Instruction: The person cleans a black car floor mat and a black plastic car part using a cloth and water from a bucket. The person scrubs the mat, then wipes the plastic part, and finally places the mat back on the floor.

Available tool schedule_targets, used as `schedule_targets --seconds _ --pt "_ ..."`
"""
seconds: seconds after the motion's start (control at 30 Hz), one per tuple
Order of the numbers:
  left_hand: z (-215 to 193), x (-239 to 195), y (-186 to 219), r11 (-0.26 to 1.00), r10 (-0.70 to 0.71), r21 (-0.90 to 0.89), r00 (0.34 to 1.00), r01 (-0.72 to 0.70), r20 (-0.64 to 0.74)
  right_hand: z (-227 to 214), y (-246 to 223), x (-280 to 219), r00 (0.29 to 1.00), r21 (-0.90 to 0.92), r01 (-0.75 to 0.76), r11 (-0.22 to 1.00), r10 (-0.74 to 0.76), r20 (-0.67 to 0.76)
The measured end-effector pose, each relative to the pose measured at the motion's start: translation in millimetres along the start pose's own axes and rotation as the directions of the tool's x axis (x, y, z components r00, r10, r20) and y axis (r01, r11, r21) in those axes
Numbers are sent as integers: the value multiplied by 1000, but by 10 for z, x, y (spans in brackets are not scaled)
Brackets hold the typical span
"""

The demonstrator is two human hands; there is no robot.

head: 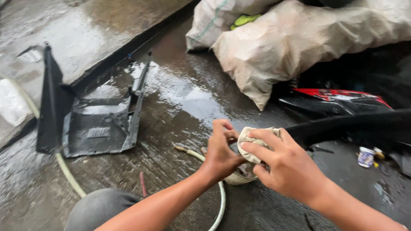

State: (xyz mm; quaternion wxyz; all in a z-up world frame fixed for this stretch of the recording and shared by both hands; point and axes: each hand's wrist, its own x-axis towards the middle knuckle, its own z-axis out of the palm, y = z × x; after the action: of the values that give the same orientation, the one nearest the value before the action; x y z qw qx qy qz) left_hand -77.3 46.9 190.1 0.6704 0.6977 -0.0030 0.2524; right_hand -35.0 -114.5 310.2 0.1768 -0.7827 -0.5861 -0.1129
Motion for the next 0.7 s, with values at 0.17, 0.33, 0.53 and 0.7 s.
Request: schedule_targets --seconds 0.17,0.33,0.53,0.7 --pt "-124 76 234 977 122 170 991 -130 52 -67 124 -148 994 -105 -77 991 69 -83" --pt "-169 98 280 939 215 253 972 -232 94 -161 258 -255 975 -130 -144 981 119 -187" --pt "-209 123 162 912 198 341 973 -228 120 -197 388 -440 959 -204 -150 967 93 -267" --pt "-321 151 6 913 106 389 993 -119 56 -246 499 -524 927 -156 -197 968 133 -351"
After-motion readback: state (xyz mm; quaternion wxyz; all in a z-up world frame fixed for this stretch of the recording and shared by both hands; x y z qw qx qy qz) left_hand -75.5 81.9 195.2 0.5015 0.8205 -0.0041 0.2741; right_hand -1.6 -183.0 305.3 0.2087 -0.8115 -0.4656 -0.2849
